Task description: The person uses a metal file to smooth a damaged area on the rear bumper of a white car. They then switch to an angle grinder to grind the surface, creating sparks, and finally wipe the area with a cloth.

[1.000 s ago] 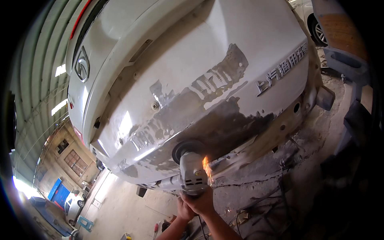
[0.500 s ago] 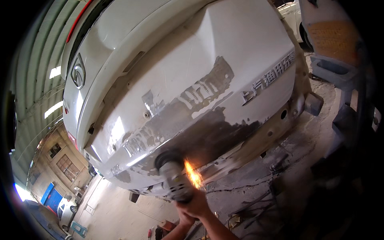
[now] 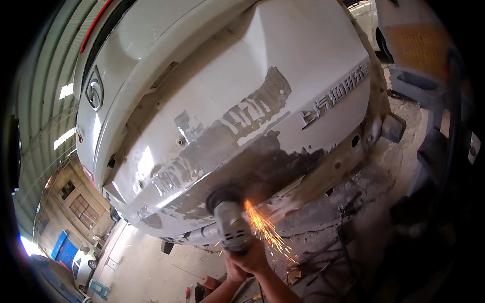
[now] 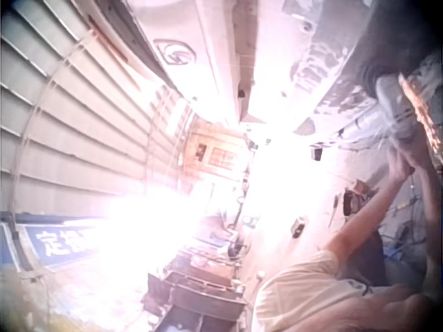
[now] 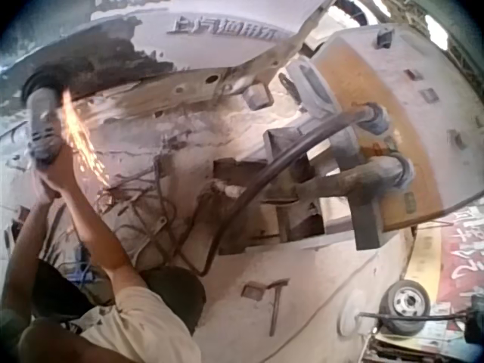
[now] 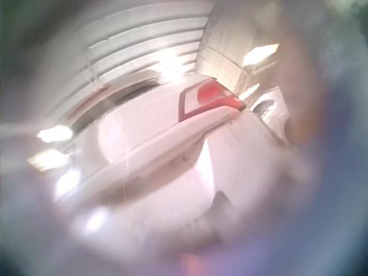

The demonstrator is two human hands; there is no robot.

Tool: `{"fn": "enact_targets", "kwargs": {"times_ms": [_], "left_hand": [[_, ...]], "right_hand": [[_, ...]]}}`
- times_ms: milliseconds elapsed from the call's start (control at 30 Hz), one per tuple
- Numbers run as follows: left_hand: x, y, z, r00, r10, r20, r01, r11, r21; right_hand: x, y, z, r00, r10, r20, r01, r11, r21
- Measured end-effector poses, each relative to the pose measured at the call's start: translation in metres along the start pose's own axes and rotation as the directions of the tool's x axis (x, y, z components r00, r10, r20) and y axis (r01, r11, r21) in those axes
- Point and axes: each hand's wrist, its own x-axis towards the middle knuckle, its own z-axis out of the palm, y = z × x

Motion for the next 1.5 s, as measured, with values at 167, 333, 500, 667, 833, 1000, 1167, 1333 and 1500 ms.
{"fn": "enact_targets", "kwargs": {"times_ms": [167, 333, 500, 667, 833, 1000, 1167, 1333, 1500], "left_hand": [[-0.008, -0.034, -0.007, 0.988, 0.048, 0.148, -0.062, 0.994, 0.094], [-0.014, -0.032, -0.005, 0.980, 0.176, 0.093, -0.188, 0.970, 0.152], [-0.006, -0.040, 0.000, 0.993, -0.035, 0.115, 0.027, 0.997, 0.067], [-0.016, -0.040, 0.004, 0.999, 0.000, 0.045, -0.004, 0.997, 0.078], [-0.018, -0.043, 0.003, 0.983, -0.137, 0.124, 0.124, 0.986, 0.110], [-0.009, -0.007, 0.012, 1.000, 0.030, -0.002, -0.030, 0.999, 0.036], [0.038, 0.002, 0.004, 0.982, -0.077, 0.174, 0.079, 0.997, -0.006], [0.000, 0.011, 0.018, 0.998, -0.025, -0.054, 0.018, 0.992, -0.125], [0.041, 0.029, 0.006, 0.976, -0.141, 0.169, 0.145, 0.989, -0.008]], "right_hand": [[-0.002, 0.015, -0.004, 0.999, 0.001, -0.047, 0.005, 0.990, 0.139], [-0.003, 0.009, -0.004, 1.000, 0.009, 0.003, -0.009, 1.000, -0.025], [0.000, 0.011, -0.008, 0.998, 0.021, -0.066, -0.008, 0.979, 0.202], [-0.003, 0.019, -0.012, 0.999, -0.030, -0.014, 0.030, 0.998, -0.049], [-0.001, 0.019, -0.015, 0.998, 0.024, -0.055, -0.017, 0.992, 0.123], [0.003, -0.002, -0.013, 0.998, -0.002, 0.056, 0.007, 0.995, -0.096], [0.029, -0.027, -0.007, 0.981, -0.038, -0.191, 0.089, 0.960, 0.267], [0.016, -0.038, -0.008, 0.992, 0.040, 0.121, -0.011, 0.974, -0.228], [0.031, -0.057, -0.011, 0.986, -0.039, -0.160, 0.063, 0.987, 0.150]]}}
